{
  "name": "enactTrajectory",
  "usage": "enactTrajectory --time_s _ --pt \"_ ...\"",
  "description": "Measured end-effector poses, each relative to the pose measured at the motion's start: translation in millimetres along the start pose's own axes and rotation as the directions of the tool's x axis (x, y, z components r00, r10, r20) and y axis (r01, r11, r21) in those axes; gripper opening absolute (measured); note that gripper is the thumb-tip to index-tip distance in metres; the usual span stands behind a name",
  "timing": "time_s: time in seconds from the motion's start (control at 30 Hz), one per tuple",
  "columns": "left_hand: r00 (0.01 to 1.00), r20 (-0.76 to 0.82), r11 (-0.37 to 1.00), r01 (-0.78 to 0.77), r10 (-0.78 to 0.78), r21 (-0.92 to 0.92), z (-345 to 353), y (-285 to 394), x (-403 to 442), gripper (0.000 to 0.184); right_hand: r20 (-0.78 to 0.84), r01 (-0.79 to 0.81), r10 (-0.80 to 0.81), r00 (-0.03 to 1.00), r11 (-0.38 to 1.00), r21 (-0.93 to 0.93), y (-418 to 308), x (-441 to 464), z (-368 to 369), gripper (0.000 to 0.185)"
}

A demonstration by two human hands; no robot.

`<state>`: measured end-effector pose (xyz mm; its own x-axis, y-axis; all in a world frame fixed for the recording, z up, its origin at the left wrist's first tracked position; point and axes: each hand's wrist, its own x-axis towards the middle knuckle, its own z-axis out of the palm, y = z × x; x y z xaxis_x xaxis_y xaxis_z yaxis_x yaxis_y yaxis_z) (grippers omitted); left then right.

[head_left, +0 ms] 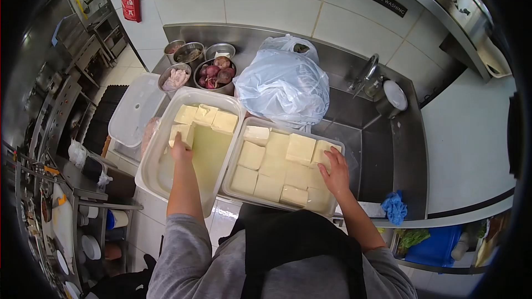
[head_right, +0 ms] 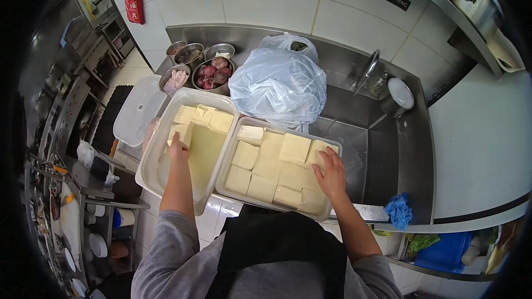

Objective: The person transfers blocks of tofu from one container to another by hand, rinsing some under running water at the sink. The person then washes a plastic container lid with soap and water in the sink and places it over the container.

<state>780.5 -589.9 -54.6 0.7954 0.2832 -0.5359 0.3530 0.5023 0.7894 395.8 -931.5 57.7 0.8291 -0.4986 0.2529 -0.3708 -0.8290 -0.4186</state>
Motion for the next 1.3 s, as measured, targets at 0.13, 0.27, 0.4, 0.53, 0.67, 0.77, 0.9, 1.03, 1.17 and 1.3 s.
enactTrajectory --time_s 0.13,0.27,0.4,0.53,0.67,0.77,0.9,1.03,1.17,1.3 --pt "0.93 0.352 0.966 0.182 -0.108 -0.183 -24.0 11.0 -24.6 0.036 -0.042 0.016 -0.013 0.999 0.998 0.069 1.9 -0.6 -1.8 0.043" --pt "0.845 0.534 0.991 0.083 -0.016 -0.101 -10.7 54.1 -113.1 0.041 -0.03 0.174 -0.174 0.984 0.985 -0.012 -11.1 0.5 -12.1 0.044" --pt "0.723 0.684 0.995 0.043 -0.097 0.096 27.4 76.2 -207.7 0.044 0.194 -0.147 -0.028 0.981 0.545 0.825 -65.1 14.2 -9.2 0.043" --pt "0.421 0.816 0.896 -0.015 -0.396 0.443 79.2 57.3 -284.2 0.047 0.546 -0.585 -0.221 0.808 -0.193 0.788 -77.6 49.0 -17.5 0.046" --pt "0.287 0.776 0.682 -0.37 -0.562 0.631 127.6 22.7 -366.6 0.061 0.479 -0.607 -0.373 0.795 -0.521 0.601 -37.9 42.5 -23.6 0.054" --pt "0.186 0.855 0.608 -0.631 -0.484 0.481 141.5 -6.8 -405.9 0.072 0.493 -0.537 -0.271 0.827 -0.644 0.546 9.0 29.3 -39.4 0.053" --pt "0.063 0.996 0.138 -0.989 0.063 0.053 127.8 -11.6 -418.7 0.072 0.446 -0.337 -0.032 0.895 -0.704 0.626 72.8 32.2 -52.2 0.055" --pt "0.276 0.933 -0.03 -0.957 0.232 0.29 68.1 -31.5 -349.5 0.066 0.444 -0.185 0.197 0.874 -0.711 0.679 137.4 98.3 -38.8 0.047" --pt "0.42 0.876 -0.227 -0.853 0.236 0.47 16.5 -65.2 -308.3 0.066 0.393 -0.154 0.359 0.846 -0.541 0.827 181.7 184.5 -8.7 0.038" --pt "0.482 0.864 -0.328 -0.801 0.143 0.501 17.0 -73.9 -318.8 0.074 0.379 -0.305 0.425 0.822 -0.233 0.923 197.0 246.3 8.9 0.04"
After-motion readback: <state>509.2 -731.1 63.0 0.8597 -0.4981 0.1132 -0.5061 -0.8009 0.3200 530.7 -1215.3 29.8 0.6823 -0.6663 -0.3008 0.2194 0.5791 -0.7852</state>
